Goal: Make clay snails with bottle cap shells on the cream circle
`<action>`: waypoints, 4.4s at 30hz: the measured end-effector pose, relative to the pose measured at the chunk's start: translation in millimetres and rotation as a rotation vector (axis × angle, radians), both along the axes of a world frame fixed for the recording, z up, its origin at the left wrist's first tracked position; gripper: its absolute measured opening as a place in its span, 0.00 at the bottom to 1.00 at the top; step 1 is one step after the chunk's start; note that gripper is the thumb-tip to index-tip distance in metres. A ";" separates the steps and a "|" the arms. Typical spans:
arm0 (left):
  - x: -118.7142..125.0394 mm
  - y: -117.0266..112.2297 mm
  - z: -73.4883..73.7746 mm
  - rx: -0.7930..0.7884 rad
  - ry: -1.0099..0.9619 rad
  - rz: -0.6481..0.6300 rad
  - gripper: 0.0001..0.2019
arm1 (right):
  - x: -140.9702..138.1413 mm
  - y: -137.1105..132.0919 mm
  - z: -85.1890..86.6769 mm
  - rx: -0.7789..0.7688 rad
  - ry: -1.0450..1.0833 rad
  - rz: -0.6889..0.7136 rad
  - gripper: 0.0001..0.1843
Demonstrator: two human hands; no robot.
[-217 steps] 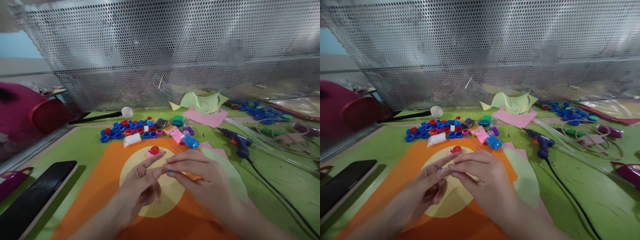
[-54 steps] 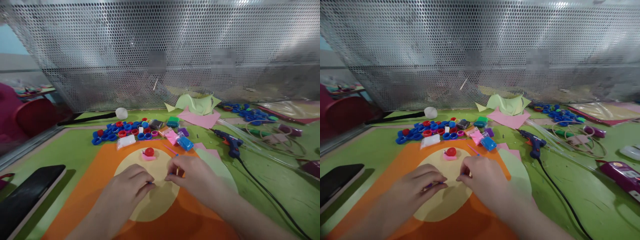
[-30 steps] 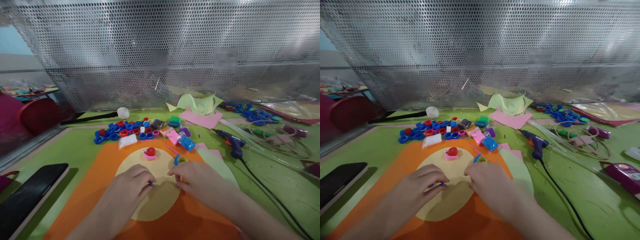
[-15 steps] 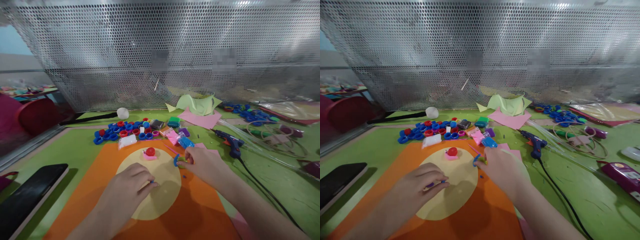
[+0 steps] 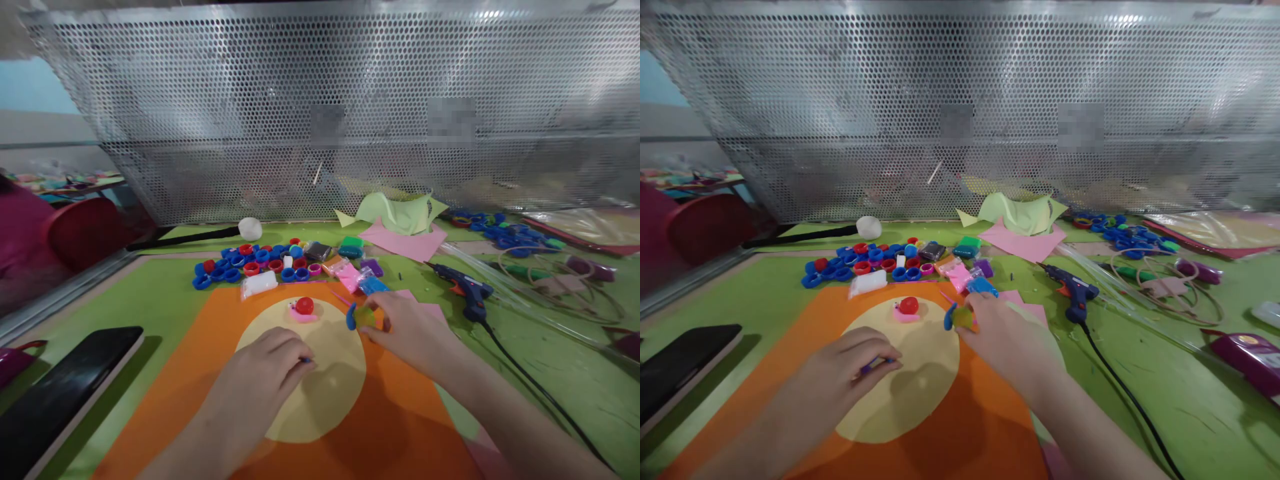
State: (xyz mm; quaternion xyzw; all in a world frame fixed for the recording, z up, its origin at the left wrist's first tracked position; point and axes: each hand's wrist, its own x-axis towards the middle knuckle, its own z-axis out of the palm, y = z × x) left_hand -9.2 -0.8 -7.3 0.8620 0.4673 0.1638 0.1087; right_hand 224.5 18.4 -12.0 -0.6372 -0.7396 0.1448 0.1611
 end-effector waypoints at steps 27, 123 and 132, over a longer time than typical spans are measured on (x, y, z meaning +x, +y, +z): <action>0.9 2.3 17.1 -0.857 -1.049 0.080 0.06 | -19.0 -25.8 33.4 -0.082 0.748 0.235 0.12; 6.1 -19.2 13.7 -0.309 -0.864 0.011 0.11 | -33.3 -39.1 35.5 -0.194 0.598 0.303 0.16; 8.5 -18.7 15.2 -0.252 -0.874 0.050 0.04 | -35.5 -37.7 35.6 -0.191 0.604 0.295 0.17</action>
